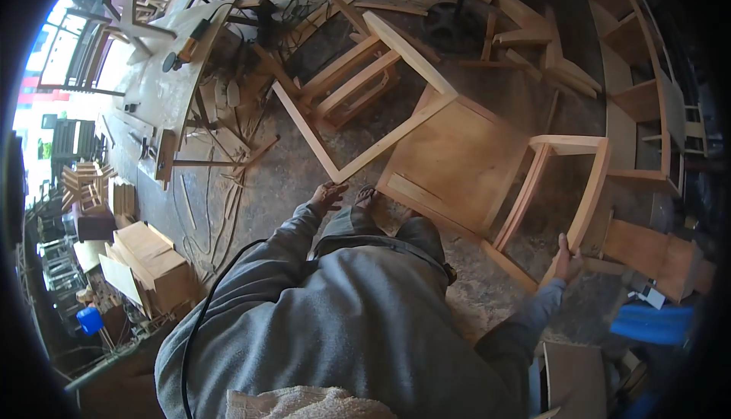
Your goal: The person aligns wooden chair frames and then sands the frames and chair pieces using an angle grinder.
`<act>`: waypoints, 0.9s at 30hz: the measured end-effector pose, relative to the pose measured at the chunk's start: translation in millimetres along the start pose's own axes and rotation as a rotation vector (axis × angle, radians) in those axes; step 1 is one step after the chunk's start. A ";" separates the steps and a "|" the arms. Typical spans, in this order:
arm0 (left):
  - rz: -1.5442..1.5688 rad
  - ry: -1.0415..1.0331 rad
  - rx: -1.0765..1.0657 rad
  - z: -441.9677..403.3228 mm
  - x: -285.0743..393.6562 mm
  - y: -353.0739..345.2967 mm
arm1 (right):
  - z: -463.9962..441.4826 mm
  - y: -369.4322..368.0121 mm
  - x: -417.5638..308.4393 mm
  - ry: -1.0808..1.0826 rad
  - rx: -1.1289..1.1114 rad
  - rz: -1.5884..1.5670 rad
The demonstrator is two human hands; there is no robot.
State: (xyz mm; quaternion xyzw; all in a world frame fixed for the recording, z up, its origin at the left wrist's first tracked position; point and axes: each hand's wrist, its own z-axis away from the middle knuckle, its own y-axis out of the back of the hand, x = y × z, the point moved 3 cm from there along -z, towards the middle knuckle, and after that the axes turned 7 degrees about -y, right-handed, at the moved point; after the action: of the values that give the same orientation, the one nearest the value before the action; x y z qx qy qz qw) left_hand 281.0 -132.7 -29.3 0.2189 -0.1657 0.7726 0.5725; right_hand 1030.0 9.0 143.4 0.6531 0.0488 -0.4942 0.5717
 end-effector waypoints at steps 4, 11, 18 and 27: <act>0.091 0.083 0.103 35.1 -17.5 -2.6 | -70.0 1.0 -13.9 0.069 -0.041 -0.004; 0.115 0.136 0.083 80.9 -16.4 0.7 | -107.2 -2.6 -32.5 0.025 -0.051 0.147; 0.113 0.047 0.155 78.3 -13.9 22.6 | -125.8 -10.3 -17.7 -0.045 -0.007 0.322; 0.040 0.069 0.224 63.2 -20.0 43.3 | -111.4 -9.7 -58.0 0.041 0.037 0.199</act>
State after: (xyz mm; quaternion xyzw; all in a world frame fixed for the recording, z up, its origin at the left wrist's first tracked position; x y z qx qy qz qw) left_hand 253.9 -193.5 13.6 0.2514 -0.0629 0.8045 0.5345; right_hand 1060.2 129.9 161.5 0.6751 -0.0136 -0.4222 0.6048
